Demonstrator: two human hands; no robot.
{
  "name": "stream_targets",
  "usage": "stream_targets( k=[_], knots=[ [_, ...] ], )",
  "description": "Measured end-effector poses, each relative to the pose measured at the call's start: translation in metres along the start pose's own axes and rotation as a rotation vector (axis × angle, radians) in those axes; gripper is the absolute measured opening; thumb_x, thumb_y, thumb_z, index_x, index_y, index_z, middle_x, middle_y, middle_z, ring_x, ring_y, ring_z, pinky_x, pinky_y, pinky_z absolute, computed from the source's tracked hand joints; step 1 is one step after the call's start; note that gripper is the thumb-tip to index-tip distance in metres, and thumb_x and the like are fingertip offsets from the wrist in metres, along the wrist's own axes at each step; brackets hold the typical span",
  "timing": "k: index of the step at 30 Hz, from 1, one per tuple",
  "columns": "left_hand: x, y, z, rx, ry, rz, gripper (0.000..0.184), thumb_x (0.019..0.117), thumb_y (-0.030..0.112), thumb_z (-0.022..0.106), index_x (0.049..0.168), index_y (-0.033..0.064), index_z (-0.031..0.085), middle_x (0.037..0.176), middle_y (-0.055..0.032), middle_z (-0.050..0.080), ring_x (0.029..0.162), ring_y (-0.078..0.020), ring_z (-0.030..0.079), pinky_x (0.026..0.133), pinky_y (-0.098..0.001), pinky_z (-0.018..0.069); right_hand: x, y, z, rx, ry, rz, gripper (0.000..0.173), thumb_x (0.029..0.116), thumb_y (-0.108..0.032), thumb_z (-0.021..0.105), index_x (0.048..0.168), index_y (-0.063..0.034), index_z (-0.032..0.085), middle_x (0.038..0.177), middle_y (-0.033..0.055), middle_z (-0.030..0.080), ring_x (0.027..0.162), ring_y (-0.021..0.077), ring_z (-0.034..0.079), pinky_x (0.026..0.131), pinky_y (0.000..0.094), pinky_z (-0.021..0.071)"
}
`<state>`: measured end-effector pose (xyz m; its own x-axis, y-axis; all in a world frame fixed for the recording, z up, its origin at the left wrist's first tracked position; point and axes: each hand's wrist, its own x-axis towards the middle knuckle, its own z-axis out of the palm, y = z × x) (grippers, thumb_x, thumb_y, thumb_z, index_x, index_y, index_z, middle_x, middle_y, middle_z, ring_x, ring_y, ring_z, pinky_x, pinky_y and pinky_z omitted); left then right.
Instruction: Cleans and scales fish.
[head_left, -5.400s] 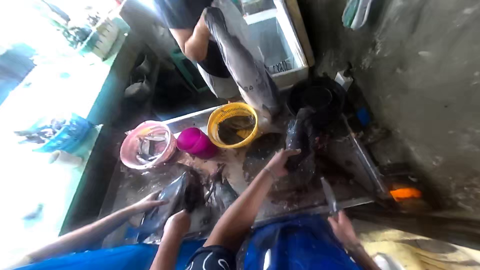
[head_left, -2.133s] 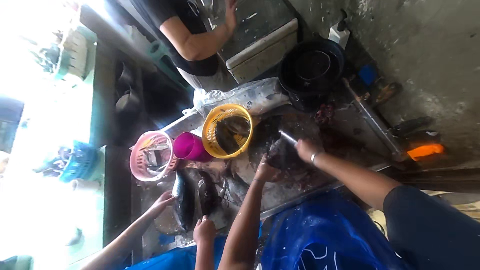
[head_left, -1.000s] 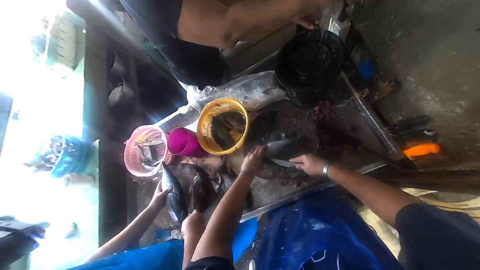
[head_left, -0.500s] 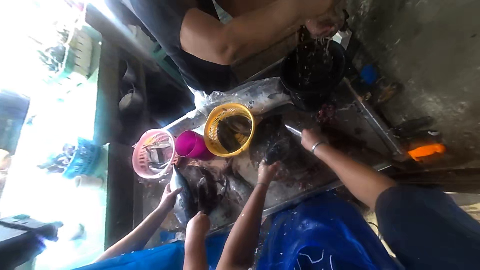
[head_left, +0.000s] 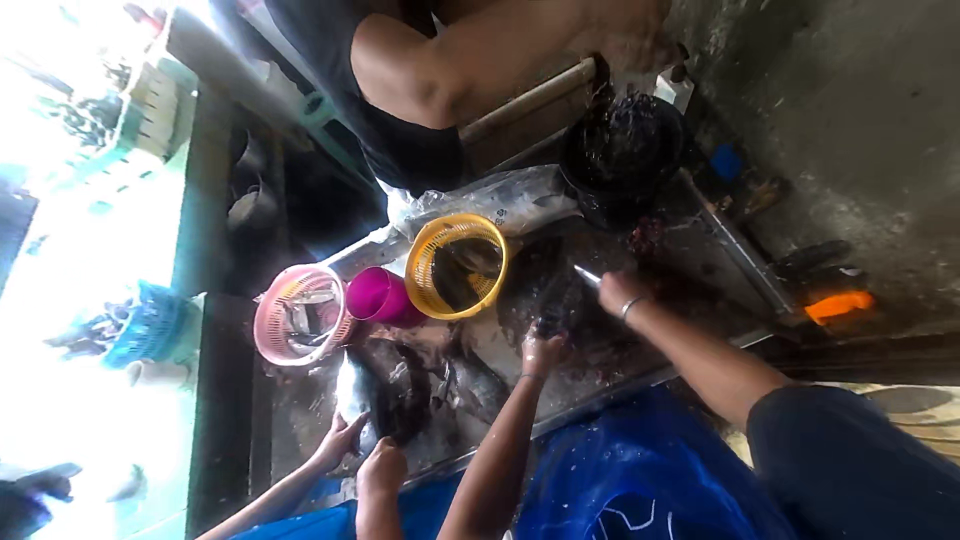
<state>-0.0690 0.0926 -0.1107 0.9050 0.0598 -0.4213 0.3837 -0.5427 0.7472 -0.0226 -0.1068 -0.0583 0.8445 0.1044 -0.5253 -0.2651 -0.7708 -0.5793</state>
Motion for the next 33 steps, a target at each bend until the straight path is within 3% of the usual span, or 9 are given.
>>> stream_targets(
  k=[7, 12, 15, 22, 26, 28, 29, 30, 33],
  knots=[
    [-0.002, 0.004, 0.002, 0.042, 0.038, 0.032, 0.070, 0.0855, 0.033, 0.082, 0.143, 0.0039, 0.055, 0.132, -0.0138, 0.067, 0.123, -0.0207, 0.064, 0.109, -0.0417, 0.0495, 0.000, -0.010, -0.023, -0.112, -0.134, -0.046, 0.029, 0.1010, -0.022, 0.059, 0.113, 0.0033, 0.070, 0.118, 0.0261, 0.069, 0.114, 0.0423, 0.066, 0.097, 0.0646, 0.0515],
    [-0.001, -0.012, 0.002, -0.086, 0.058, 0.053, 0.062, 0.0873, 0.030, 0.081, 0.138, 0.0030, 0.058, 0.123, -0.0128, 0.071, 0.110, -0.0181, 0.070, 0.099, -0.0395, 0.0568, 0.010, -0.016, -0.011, -0.138, -0.155, -0.141, 0.039, 0.1048, -0.031, 0.056, 0.111, 0.0039, 0.071, 0.115, 0.0271, 0.070, 0.112, 0.0430, 0.067, 0.096, 0.0653, 0.0506],
    [-0.002, -0.007, -0.004, -0.038, 0.040, 0.021, 0.061, 0.0866, 0.030, 0.081, 0.137, 0.0036, 0.058, 0.123, -0.0122, 0.070, 0.113, -0.0179, 0.068, 0.102, -0.0397, 0.0547, 0.003, -0.013, -0.008, -0.097, -0.122, -0.098, 0.028, 0.1017, -0.019, 0.058, 0.113, 0.0036, 0.070, 0.118, 0.0273, 0.069, 0.114, 0.0433, 0.066, 0.097, 0.0650, 0.0511],
    [0.006, -0.002, -0.014, 0.021, 0.003, -0.017, 0.070, 0.0836, 0.035, 0.083, 0.141, 0.0042, 0.055, 0.130, -0.0149, 0.067, 0.121, -0.0227, 0.065, 0.107, -0.0443, 0.0507, 0.025, 0.000, 0.005, -0.025, -0.080, -0.105, 0.030, 0.1040, -0.023, 0.055, 0.115, 0.0005, 0.071, 0.116, 0.0246, 0.070, 0.114, 0.0410, 0.067, 0.098, 0.0635, 0.0517],
    [0.007, -0.012, -0.026, -0.178, -0.046, -0.073, 0.061, 0.0898, 0.023, 0.078, 0.142, 0.0027, 0.052, 0.110, -0.0143, 0.070, 0.088, -0.0197, 0.069, 0.077, -0.0391, 0.0593, 0.013, 0.012, 0.020, 0.073, -0.119, -0.250, 0.037, 0.1081, -0.027, 0.053, 0.116, 0.0044, 0.071, 0.113, 0.0265, 0.070, 0.110, 0.0400, 0.067, 0.100, 0.0597, 0.0492],
    [0.009, -0.019, -0.025, -0.439, -0.061, -0.174, 0.040, 0.1047, 0.033, 0.060, 0.133, 0.0062, 0.057, 0.089, -0.0101, 0.067, 0.062, -0.0147, 0.059, 0.054, -0.0307, 0.0515, 0.030, 0.027, 0.011, 0.041, 0.039, -0.176, 0.032, 0.1070, -0.024, 0.053, 0.116, 0.0014, 0.071, 0.111, 0.0268, 0.071, 0.106, 0.0434, 0.069, 0.094, 0.0636, 0.0534],
    [0.011, -0.021, -0.022, -0.596, -0.053, -0.238, 0.037, 0.1092, 0.042, 0.046, 0.117, 0.0079, 0.060, 0.073, -0.0059, 0.059, 0.049, -0.0115, 0.048, 0.043, -0.0263, 0.0423, 0.027, 0.027, 0.013, -0.012, 0.069, -0.105, 0.032, 0.1085, -0.027, 0.049, 0.118, -0.0013, 0.067, 0.111, 0.0263, 0.069, 0.107, 0.0442, 0.068, 0.092, 0.0642, 0.0542],
    [0.014, -0.020, -0.022, -0.745, -0.041, -0.308, 0.046, 0.1098, 0.049, 0.037, 0.102, 0.0086, 0.058, 0.063, -0.0032, 0.052, 0.041, -0.0097, 0.040, 0.037, -0.0239, 0.0352, 0.021, 0.025, 0.024, -0.041, 0.066, -0.078, 0.034, 0.1086, -0.029, 0.047, 0.120, -0.0031, 0.065, 0.112, 0.0250, 0.069, 0.108, 0.0429, 0.068, 0.092, 0.0633, 0.0542],
    [0.022, -0.025, -0.043, -0.893, -0.081, -0.384, 0.048, 0.1098, 0.050, 0.034, 0.102, 0.0085, 0.057, 0.064, -0.0035, 0.053, 0.040, -0.0096, 0.041, 0.036, -0.0227, 0.0362, 0.012, 0.021, 0.022, 0.039, -0.071, -0.191, 0.041, 0.1097, -0.030, 0.048, 0.119, 0.0045, 0.068, 0.113, 0.0268, 0.069, 0.111, 0.0407, 0.066, 0.100, 0.0589, 0.0487]
  ],
)
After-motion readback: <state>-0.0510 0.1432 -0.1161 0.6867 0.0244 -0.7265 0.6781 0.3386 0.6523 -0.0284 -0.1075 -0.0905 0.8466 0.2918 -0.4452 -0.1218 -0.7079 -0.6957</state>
